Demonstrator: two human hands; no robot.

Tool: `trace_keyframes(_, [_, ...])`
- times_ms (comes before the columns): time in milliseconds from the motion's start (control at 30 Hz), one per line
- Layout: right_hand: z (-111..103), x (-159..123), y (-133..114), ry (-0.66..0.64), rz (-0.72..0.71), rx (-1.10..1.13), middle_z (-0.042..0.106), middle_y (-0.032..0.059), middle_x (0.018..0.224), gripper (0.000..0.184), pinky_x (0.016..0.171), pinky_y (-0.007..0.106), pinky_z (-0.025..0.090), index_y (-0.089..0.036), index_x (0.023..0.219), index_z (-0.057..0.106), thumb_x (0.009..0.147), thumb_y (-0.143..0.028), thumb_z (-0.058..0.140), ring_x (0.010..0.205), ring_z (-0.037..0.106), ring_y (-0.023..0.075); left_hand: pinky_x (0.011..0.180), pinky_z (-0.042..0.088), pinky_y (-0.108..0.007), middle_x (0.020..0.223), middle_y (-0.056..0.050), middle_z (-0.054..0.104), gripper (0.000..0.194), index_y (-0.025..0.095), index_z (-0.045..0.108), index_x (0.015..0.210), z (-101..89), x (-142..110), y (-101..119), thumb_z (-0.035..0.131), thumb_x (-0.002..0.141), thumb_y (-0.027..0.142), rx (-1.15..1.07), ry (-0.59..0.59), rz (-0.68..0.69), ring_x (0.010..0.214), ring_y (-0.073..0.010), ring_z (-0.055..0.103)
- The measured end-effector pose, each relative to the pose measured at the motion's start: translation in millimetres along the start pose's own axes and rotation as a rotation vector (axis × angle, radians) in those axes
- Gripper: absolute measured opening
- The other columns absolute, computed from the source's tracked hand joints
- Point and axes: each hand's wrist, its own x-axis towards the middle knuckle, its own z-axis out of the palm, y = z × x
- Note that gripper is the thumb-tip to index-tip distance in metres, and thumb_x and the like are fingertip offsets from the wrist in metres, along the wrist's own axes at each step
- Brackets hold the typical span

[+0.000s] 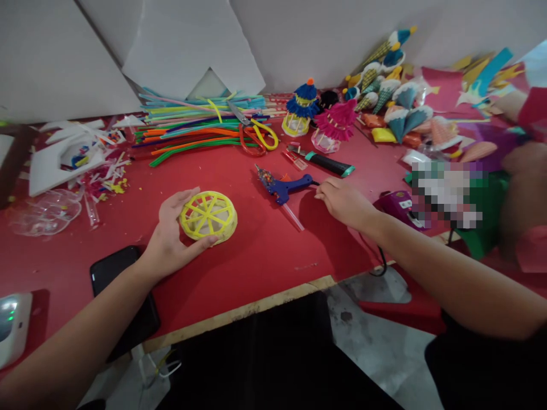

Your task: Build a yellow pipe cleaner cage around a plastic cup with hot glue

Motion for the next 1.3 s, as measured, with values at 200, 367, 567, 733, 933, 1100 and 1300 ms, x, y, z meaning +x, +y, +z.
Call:
trace_keyframes(200, [5.7,11.2,-0.6,0.028,0.035,0.002,0.066,0.0136,0.089,0.022,0.087,0.045,0.055,-0.022,0.08,0.059,0.096,-0.027,0.045,0.089,0.066,0.0279,0.123,0.044,-0.058,0.154,-0.021,0.048,0.087,0.02,0.035,0.154,-0.6,-0.6,-0.1,0.075,0.088,0.062,0.01,0.005,0.016,0.148,-0.0386,0.049])
trace_keyframes(367, [-0.8,9.1,-19.5,0.092,0.111,0.027,0.068,0.0143,0.089,0.018,0.082,0.043,0.055,-0.022,0.085,0.059,0.095,-0.028,0.046,0.088,0.067,0.0288,0.123,0.044,-0.059,0.156,-0.022,0.046,0.09,0.021,0.034,0.155,-1.7,-1.8,-1.2,0.074,0.088,0.064,-0.004,0.002,0.019,0.148,-0.0389,0.048])
trace_keyframes(567, [-16.1,10.0,-30.7,0.165,0.22,0.11,0.073,0.0133,0.092,0.011,0.079,0.043,0.052,-0.023,0.086,0.062,0.09,-0.03,0.054,0.089,0.07,0.0301,0.124,0.042,-0.06,0.158,-0.022,0.041,0.087,0.021,0.028,0.158,-1.2,-5.2,-1.9,0.069,0.093,0.061,-0.068,0.005,0.004,0.15,-0.0386,0.043])
trace_keyframes(733, [-28.1,7.7,-34.3,0.204,0.301,0.236,0.073,0.012,0.085,0.011,0.066,0.039,0.05,-0.024,0.09,0.062,0.089,-0.032,0.056,0.07,0.065,0.0237,0.123,0.042,-0.06,0.157,-0.023,0.044,0.082,0.017,0.032,0.156,-0.8,-5.5,-0.1,0.066,0.095,0.059,-0.066,0.035,0.003,0.149,-0.0378,0.045])
trace_keyframes(933, [-28.6,11.7,-99.0,0.211,0.214,0.47,0.069,0.0039,0.082,0.017,0.063,0.031,0.048,-0.022,0.103,0.064,0.097,-0.032,0.051,0.065,0.059,0.0154,0.118,0.046,-0.055,0.144,-0.016,0.062,0.049,0.019,0.054,0.139,-11.1,4.5,13.8,0.066,0.098,0.043,0.0,0.243,0.076,0.139,-0.0317,0.057])
trace_keyframes(1100, [-26.2,20.1,-189.2,0.093,0.129,1.174,0.07,0.0002,0.085,0.03,0.066,0.028,0.054,-0.024,0.104,0.057,0.092,-0.048,0.07,0.072,0.067,0.0135,0.086,0.062,-0.028,0.109,-0.005,0.077,0.027,0.021,0.068,0.124,-27.1,7.0,47.1,0.071,0.099,0.03,-0.145,0.146,0.101,0.091,-0.0146,0.074])
trace_keyframes(1300, [-18.7,23.1,-238.4,-0.051,0.252,1.582,0.074,-0.0008,0.081,0.042,0.074,0.029,0.06,-0.024,0.093,0.059,0.079,-0.054,0.085,0.077,0.072,0.0145,0.085,0.063,-0.021,0.102,-0.002,0.079,0.013,0.021,0.076,0.105,-33.3,-5.3,70.4,0.079,0.092,0.019,0.028,0.212,0.222,0.089,-0.0119,0.076])
